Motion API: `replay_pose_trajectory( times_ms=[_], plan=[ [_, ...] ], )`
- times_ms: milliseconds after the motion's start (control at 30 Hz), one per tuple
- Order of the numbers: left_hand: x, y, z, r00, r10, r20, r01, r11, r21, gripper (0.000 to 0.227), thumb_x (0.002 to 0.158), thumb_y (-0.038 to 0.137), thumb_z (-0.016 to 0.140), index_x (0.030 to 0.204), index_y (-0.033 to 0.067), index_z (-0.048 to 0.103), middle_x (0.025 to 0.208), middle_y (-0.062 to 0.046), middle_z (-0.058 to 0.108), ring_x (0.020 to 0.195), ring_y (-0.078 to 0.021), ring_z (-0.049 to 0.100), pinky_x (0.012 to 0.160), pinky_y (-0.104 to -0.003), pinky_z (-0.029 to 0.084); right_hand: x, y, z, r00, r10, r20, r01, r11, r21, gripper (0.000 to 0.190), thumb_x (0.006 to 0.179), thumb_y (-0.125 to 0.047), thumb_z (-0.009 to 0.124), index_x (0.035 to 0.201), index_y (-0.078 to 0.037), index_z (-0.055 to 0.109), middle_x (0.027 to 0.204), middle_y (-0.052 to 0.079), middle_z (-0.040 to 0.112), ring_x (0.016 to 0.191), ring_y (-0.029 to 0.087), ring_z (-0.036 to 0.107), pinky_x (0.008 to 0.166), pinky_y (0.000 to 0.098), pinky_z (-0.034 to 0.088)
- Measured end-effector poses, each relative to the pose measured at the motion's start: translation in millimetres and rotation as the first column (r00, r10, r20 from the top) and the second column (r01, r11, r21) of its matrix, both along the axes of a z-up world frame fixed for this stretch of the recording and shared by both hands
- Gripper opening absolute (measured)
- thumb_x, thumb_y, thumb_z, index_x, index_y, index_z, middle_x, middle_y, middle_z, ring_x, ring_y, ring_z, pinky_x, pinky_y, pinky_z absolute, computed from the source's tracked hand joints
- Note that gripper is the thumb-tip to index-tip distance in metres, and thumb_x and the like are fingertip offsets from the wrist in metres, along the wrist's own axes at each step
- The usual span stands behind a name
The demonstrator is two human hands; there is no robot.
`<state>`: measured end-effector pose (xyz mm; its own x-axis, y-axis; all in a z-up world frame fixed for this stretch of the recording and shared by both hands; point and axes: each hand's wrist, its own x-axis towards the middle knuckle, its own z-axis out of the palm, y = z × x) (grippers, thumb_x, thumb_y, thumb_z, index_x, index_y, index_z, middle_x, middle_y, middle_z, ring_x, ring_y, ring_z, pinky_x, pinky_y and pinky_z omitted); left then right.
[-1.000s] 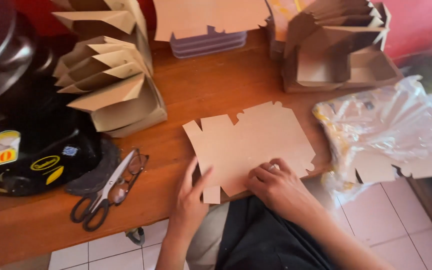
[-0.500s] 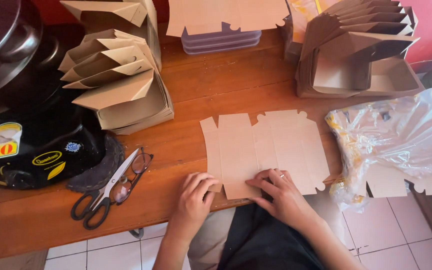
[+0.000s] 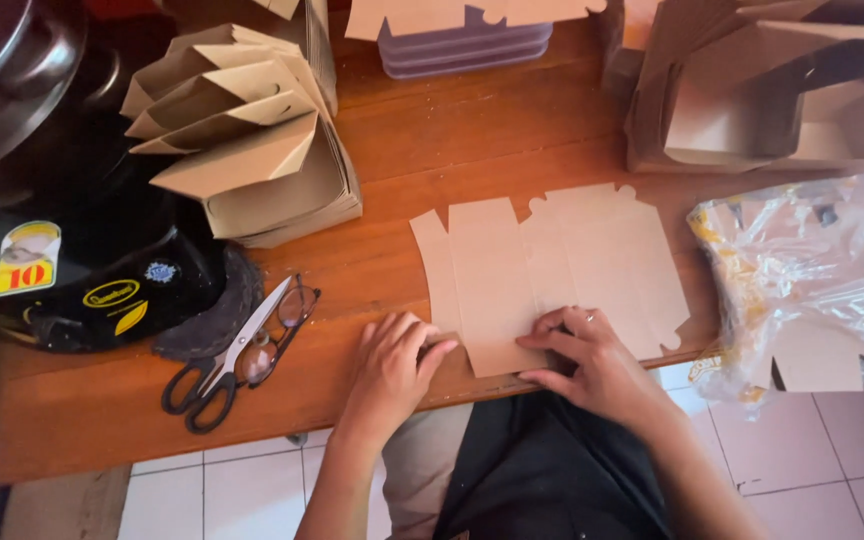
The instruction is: The person folds flat cardboard pieces into small rectangular boxes on a wooden table. They fold the side flaps, tuck tabs into slots, and stack the finished boxes. The process is repeated with a second flat piece.
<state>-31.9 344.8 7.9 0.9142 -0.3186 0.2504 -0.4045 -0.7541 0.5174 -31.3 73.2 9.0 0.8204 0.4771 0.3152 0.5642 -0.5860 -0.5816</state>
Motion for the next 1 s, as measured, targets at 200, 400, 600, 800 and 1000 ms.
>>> replay_pose_trajectory(
  times_ms=[200, 400, 600, 800, 1000],
  plan=[
    [-2.2, -2.8, -17.3, 0.973, 0.131, 0.189, -0.119, 0.990, -0.074, 0.036, 0.088, 0.047, 0.068, 0.091, 0.0124, 0.056, 0.076, -0.003, 0.048, 0.075, -0.0274, 0.056, 0.065, -0.040, 0.043, -3.4, 7.6, -7.1, 0.989, -0.052, 0.140, 0.050, 0.999, 0.014, 0.027, 0.084, -0.039, 0.073, 0.095, -0.014, 0.074, 0.093, 0.004, 0.063, 0.081, 0.023, 0.063, 0.082, 0.0364, 0.046],
    [-2.2, -6.7, -22.8, 0.963, 0.221, 0.155, -0.205, 0.973, -0.109, 0.046, 0.081, 0.049, 0.073, 0.099, 0.0124, 0.052, 0.078, -0.003, 0.053, 0.079, -0.0259, 0.059, 0.070, -0.039, 0.046, -5.1, 11.3, -7.0, 0.970, -0.085, 0.227, 0.093, 0.995, -0.026, 0.019, 0.087, -0.035, 0.071, 0.091, -0.016, 0.073, 0.089, 0.001, 0.062, 0.077, 0.020, 0.062, 0.078, 0.0329, 0.045],
    [-4.4, -11.1, -13.7, 0.969, 0.195, 0.150, -0.186, 0.980, -0.073, 0.033, 0.091, 0.043, 0.063, 0.106, 0.0149, 0.054, 0.083, -0.002, 0.053, 0.081, -0.0262, 0.056, 0.068, -0.041, 0.044, -6.8, 17.4, -6.6, 0.942, -0.103, 0.320, 0.119, 0.993, -0.029, 0.014, 0.088, -0.028, 0.070, 0.089, -0.014, 0.072, 0.087, 0.004, 0.062, 0.076, 0.024, 0.061, 0.072, 0.0351, 0.045],
    [-2.3, -9.6, -17.3, 0.988, 0.143, 0.059, -0.140, 0.989, -0.050, 0.020, 0.095, 0.028, 0.059, 0.112, 0.0165, 0.057, 0.088, -0.002, 0.052, 0.086, -0.0271, 0.053, 0.070, -0.041, 0.042, -5.2, 18.3, -2.9, 0.953, -0.075, 0.295, 0.090, 0.995, -0.038, 0.015, 0.085, -0.027, 0.074, 0.093, -0.014, 0.073, 0.089, 0.005, 0.062, 0.076, 0.025, 0.061, 0.072, 0.0355, 0.044],
    [-4.3, -8.1, -11.8, 0.986, 0.148, 0.071, -0.142, 0.987, -0.077, 0.022, 0.096, 0.029, 0.058, 0.112, 0.0133, 0.057, 0.104, -0.007, 0.052, 0.091, -0.0314, 0.053, 0.074, -0.043, 0.043, -5.7, 17.5, 4.5, 0.978, -0.034, 0.207, 0.042, 0.999, -0.033, 0.041, 0.074, -0.039, 0.082, 0.106, -0.015, 0.073, 0.098, 0.005, 0.063, 0.083, 0.024, 0.061, 0.080, 0.0360, 0.044]
  ],
)
